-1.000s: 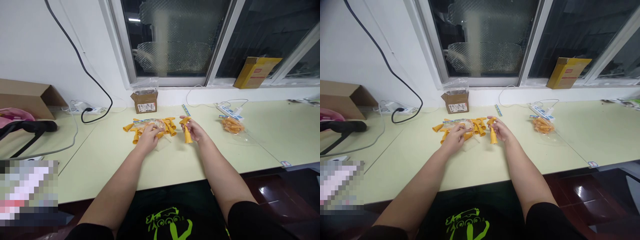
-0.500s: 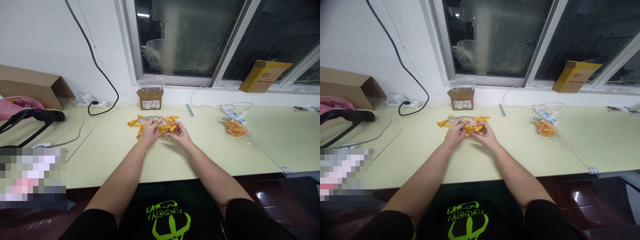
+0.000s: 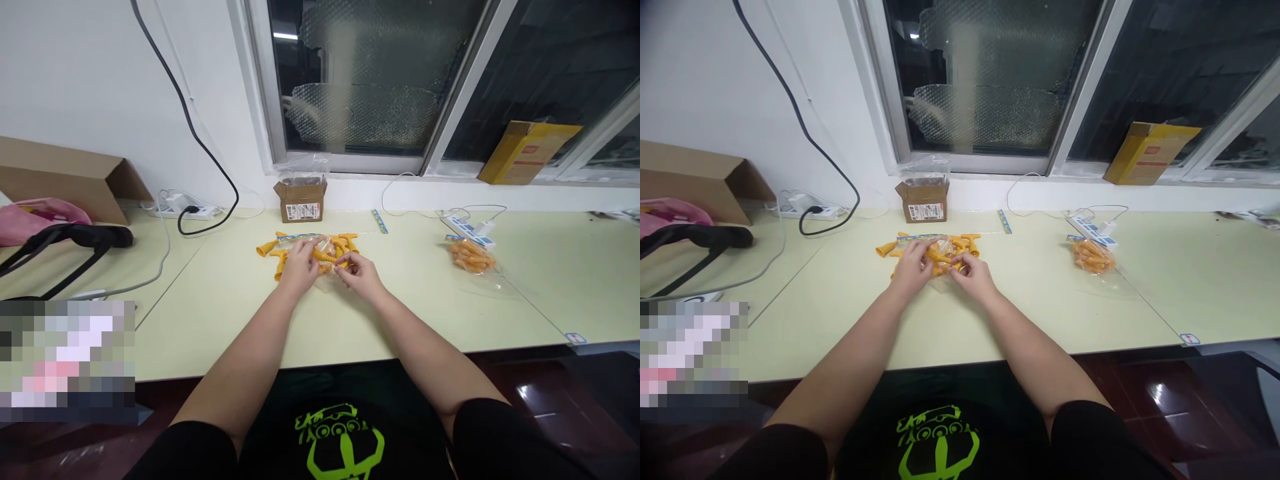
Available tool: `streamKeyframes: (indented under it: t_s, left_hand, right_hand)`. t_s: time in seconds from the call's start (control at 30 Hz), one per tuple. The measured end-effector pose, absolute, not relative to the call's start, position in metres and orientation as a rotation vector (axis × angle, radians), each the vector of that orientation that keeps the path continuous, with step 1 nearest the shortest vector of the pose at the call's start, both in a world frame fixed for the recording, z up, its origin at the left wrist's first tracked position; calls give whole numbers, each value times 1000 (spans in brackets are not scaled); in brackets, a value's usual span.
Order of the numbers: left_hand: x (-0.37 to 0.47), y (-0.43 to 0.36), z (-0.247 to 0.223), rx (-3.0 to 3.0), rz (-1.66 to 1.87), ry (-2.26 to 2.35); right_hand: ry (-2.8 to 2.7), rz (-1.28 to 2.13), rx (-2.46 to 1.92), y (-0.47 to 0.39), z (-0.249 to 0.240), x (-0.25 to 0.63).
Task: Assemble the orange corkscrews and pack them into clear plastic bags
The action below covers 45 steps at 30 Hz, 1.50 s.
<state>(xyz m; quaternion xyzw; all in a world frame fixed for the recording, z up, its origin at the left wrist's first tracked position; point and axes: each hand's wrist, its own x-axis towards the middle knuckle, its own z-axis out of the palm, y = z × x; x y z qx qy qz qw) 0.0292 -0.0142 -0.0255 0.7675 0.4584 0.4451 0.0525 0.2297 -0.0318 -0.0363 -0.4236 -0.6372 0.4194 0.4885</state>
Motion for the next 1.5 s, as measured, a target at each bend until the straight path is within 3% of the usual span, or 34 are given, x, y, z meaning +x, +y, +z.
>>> streamKeyframes:
  t_s: [0.23,0.53,0.77,1.03,1.3,1.5]
  left_hand:
    - [26,-10,-26,2126,1490,1518]
    - [27,-16,-16,2275,1556,1334]
    - [28,-20,-13,2400,1406,1272]
    - [32,-24,-25,2563,1023,1503]
    - [31,-22,-26,2566,1032,1453]
    - [26,-22,-26,2565,1034,1389]
  right_hand:
    - [-1689,747,-975,-42,-19,241]
    - [-1464,752,-842,-35,-9,260]
    - [-1442,629,-987,-31,-12,263]
    - [-1283,570,-926,-29,-13,269]
    - [-1786,594,-874,-36,-14,264]
    - [-1835,475,-953,-39,-11,260]
